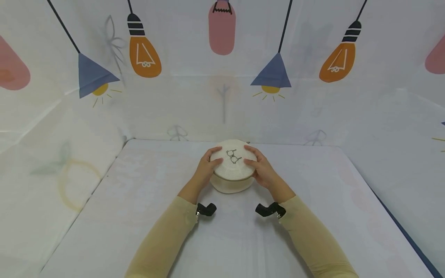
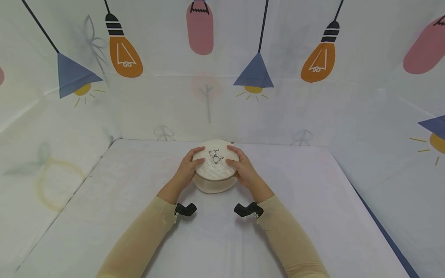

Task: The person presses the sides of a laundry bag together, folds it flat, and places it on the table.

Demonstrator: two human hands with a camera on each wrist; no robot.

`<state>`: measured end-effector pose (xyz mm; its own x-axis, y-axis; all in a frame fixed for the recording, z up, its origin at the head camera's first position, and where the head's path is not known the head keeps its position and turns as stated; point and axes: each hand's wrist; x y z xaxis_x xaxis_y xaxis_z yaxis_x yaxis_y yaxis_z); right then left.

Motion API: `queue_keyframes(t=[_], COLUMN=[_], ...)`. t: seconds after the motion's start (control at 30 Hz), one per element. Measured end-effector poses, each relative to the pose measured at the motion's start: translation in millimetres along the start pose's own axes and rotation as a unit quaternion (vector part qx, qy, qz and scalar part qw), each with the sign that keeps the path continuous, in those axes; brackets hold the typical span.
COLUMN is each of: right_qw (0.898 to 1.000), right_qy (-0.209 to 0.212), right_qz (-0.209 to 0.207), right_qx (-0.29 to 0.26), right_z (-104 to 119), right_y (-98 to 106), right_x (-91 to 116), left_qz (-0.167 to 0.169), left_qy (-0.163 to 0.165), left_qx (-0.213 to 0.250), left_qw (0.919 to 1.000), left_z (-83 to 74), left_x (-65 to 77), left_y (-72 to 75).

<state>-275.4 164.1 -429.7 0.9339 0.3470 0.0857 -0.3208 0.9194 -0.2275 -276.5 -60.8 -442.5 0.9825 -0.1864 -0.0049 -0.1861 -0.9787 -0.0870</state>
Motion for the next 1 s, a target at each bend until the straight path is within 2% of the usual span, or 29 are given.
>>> queue_keyframes(t=[0.1, 0.23, 0.37, 0.43, 0.57, 0.67, 0.8, 1.0], right_qw=[1.0, 0.996, 0.982, 0.974, 0.962, 0.957, 0.956, 0.97], right_qy=[-0.006, -0.016, -0.009, -0.01, -0.016, -0.012, -0.001, -0.007], right_qz=[-0.015, -0.031, -0.037, -0.038, -0.042, -0.048, -0.05, -0.047], right_qx=[0.012, 0.085, 0.186, 0.225, 0.269, 0.285, 0.287, 0.237], right_z=[-2, -3, -3, 4, 6, -1, -4, -4], right_y=[1, 1, 1, -4, -5, -1, 0, -1], right_x=[-1, -2, 0, 4, 4, 1, 2, 0], left_qz=[-0.004, -0.014, -0.028, -0.029, -0.026, -0.028, -0.034, -0.037], left_qy=[0.003, -0.002, -0.003, 0.001, 0.0, -0.004, -0.001, 0.006], left_qx=[-0.035, -0.07, -0.078, -0.078, -0.074, -0.075, -0.073, -0.066], left_qw=[0.9994, 0.9975, 0.9966, 0.9966, 0.9969, 0.9968, 0.9968, 0.9971], left_z=[0.7, 1.5, 1.0, -4.0, -4.1, 1.1, 3.1, 8.2], left_x=[1.6, 4.3, 7.2, 10.4, 11.1, 8.6, 7.9, 4.7], left_y=[-0.2, -0.8, -2.9, -4.7, -5.3, -4.5, -4.3, -5.4])
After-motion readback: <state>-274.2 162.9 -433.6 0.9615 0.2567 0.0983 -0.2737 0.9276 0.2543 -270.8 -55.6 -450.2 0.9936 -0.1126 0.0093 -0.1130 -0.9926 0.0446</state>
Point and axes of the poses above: each hand's wrist, its own x-axis away from the middle knuckle, its own y-axis out of the back of the hand, z = x × y, and after that the axes turned 4 degrees about z, right-handed
